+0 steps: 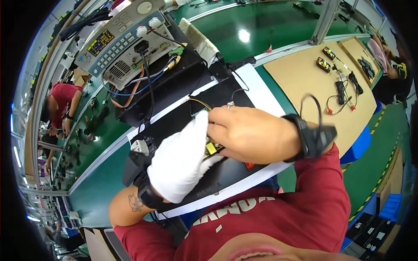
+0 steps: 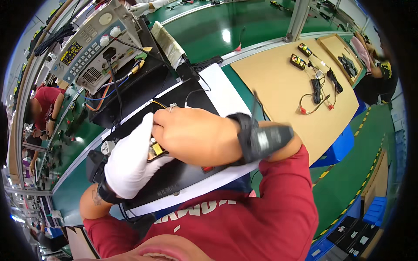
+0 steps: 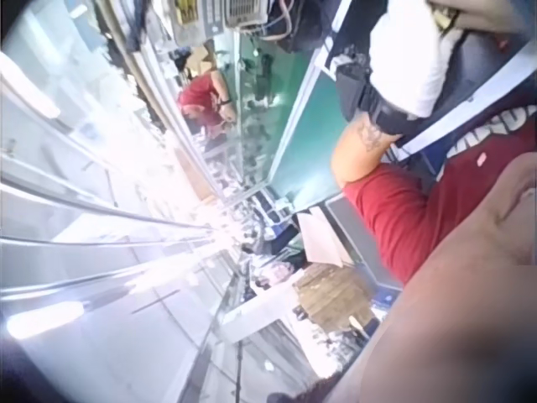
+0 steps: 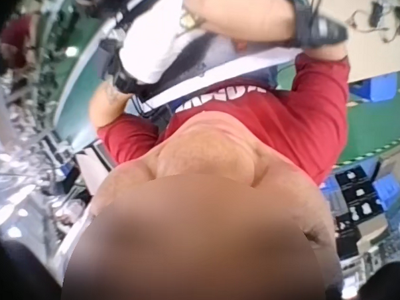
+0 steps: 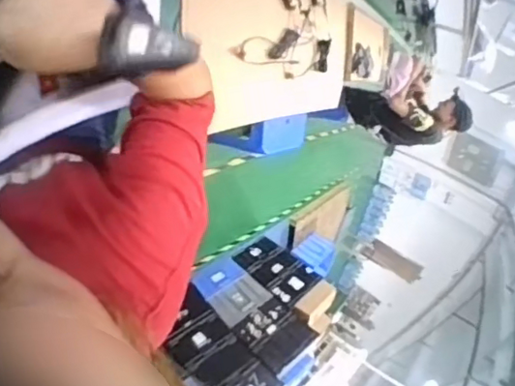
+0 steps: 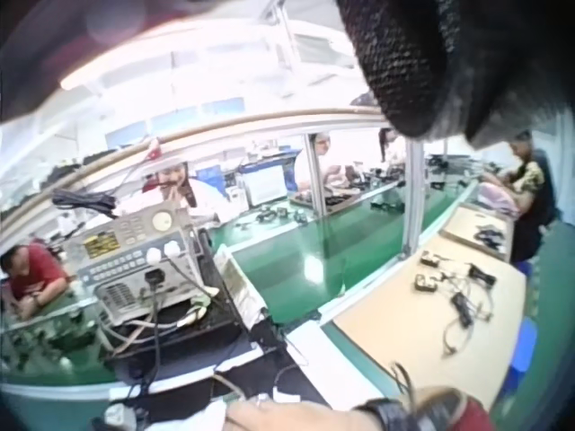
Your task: The person picks up a circuit board, connects it to a testing device using a cable, and touches a probe to the board. After disconnecting the cable, the person sets the circuit board aside and repeats the process with another board.
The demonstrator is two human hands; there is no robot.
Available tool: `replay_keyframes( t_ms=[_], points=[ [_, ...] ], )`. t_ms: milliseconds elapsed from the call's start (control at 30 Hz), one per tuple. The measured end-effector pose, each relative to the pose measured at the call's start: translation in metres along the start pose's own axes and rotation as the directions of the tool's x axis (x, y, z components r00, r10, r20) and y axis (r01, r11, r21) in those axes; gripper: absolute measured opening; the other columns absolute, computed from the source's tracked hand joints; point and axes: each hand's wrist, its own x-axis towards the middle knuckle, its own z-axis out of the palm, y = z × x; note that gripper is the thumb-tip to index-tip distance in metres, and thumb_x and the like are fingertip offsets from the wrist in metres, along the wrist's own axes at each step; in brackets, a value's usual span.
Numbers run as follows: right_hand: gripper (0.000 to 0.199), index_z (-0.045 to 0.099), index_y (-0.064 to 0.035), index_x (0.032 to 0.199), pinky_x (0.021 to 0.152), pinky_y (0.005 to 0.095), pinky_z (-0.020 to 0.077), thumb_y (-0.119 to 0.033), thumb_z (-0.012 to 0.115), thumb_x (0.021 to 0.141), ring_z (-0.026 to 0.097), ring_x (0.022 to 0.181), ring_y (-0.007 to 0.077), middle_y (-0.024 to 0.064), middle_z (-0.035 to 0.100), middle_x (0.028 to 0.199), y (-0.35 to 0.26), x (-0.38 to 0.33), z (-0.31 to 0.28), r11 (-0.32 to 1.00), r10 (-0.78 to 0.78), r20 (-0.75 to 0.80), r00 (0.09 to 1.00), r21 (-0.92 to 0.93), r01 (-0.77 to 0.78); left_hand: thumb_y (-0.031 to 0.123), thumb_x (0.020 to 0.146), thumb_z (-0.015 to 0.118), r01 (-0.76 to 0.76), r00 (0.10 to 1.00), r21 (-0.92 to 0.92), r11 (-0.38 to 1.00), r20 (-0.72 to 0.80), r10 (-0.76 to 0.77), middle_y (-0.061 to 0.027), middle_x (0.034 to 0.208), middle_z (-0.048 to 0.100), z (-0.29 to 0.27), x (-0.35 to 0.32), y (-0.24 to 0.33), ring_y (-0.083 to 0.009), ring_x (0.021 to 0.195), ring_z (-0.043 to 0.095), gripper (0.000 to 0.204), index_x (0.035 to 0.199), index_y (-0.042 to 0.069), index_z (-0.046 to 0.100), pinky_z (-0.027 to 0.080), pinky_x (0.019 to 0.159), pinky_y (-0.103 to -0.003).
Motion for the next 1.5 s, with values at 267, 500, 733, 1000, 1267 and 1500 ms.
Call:
replay_keyframes(
  t_ms=[267,500,733,1000,1267,1500],
  points=[
    [0.04,0.055,0.0031,0.103,0.08,0.0396,0.0462,-0.018,0.069,0.072,0.056,0.091,0.0343,0.0178,0.057,0.1,0.03,0.002,0.016,0.988,-0.034,-0.126,0.991,0.143,0.052,0.012,0.066,0.076,-0.116,0.982,0.261,0.958,-0.116,0.151,-0.0169,0.107,0.06,-0.004,-0.004,-0.009,-0.0304,0.088,0.06,0.071,0.127,-0.005,0.043,0.048,0.078,-0.037],
    [0.042,0.065,-0.0096,0.107,0.093,0.0403,0.042,-0.043,0.057,0.083,0.055,0.102,0.032,0.0172,0.06,0.11,0.211,-0.024,0.017,0.639,0.478,-0.69,0.543,-0.151,-0.754,0.007,0.064,0.077,-0.135,0.983,0.031,0.99,-0.12,0.138,-0.012,0.101,0.064,-0.006,-0.006,-0.018,-0.0278,0.089,0.061,0.06,0.119,0.004,0.054,0.045,0.083,-0.039],
    [0.034,0.067,-0.0042,0.101,0.09,0.0387,0.0441,-0.031,0.053,0.086,0.058,0.099,0.0338,0.0167,0.063,0.108,0.306,-0.074,0.061,0.391,0.72,-0.578,0.385,-0.121,-0.913,0.006,0.07,0.077,0.009,0.977,-0.308,0.951,-0.198,-0.073,-0.0164,0.102,0.063,-0.002,-0.014,-0.01,-0.0295,0.091,0.062,0.054,0.119,-0.001,0.055,0.048,0.084,-0.035],
    [0.028,0.062,0.0072,0.105,0.076,0.024,0.0499,0.001,0.052,0.08,0.063,0.092,0.0192,0.0108,0.062,0.09,0.305,-0.091,0.008,0.273,0.953,-0.244,0.178,0.949,-0.161,0.0,0.075,0.071,-0.117,0.739,-0.874,0.472,-0.394,-0.546,-0.0098,0.121,0.053,-0.024,-0.026,-0.014,-0.0134,0.101,0.055,0.082,0.144,0.008,0.027,0.046,0.085,-0.026],
    [0.022,0.066,-0.0087,0.095,0.096,0.04,0.0418,-0.01,0.062,0.073,0.049,0.117,0.0365,0.0208,0.055,0.12,0.288,-0.08,0.039,0.749,0.602,-0.308,0.737,-0.104,-0.655,0.026,0.08,0.072,-0.233,0.585,-0.542,0.807,-0.741,-0.329,-0.0173,0.14,0.039,-0.066,-0.059,-0.032,-0.028,0.113,0.055,0.076,0.14,0.002,0.033,0.039,0.102,-0.039],
    [0.055,0.054,-0.0157,0.125,0.099,0.038,0.0405,0.004,0.056,0.074,0.045,0.122,0.0373,0.0195,0.042,0.137,0.265,-0.058,0.054,0.863,0.36,-0.389,0.848,-0.206,-0.461,0.036,0.078,0.072,-0.137,0.499,-0.493,0.859,-0.784,-0.369,-0.0211,0.13,0.046,-0.074,-0.103,-0.016,-0.0309,0.122,0.046,0.081,0.139,0.0,0.032,0.027,0.11,-0.049]
  ],
)
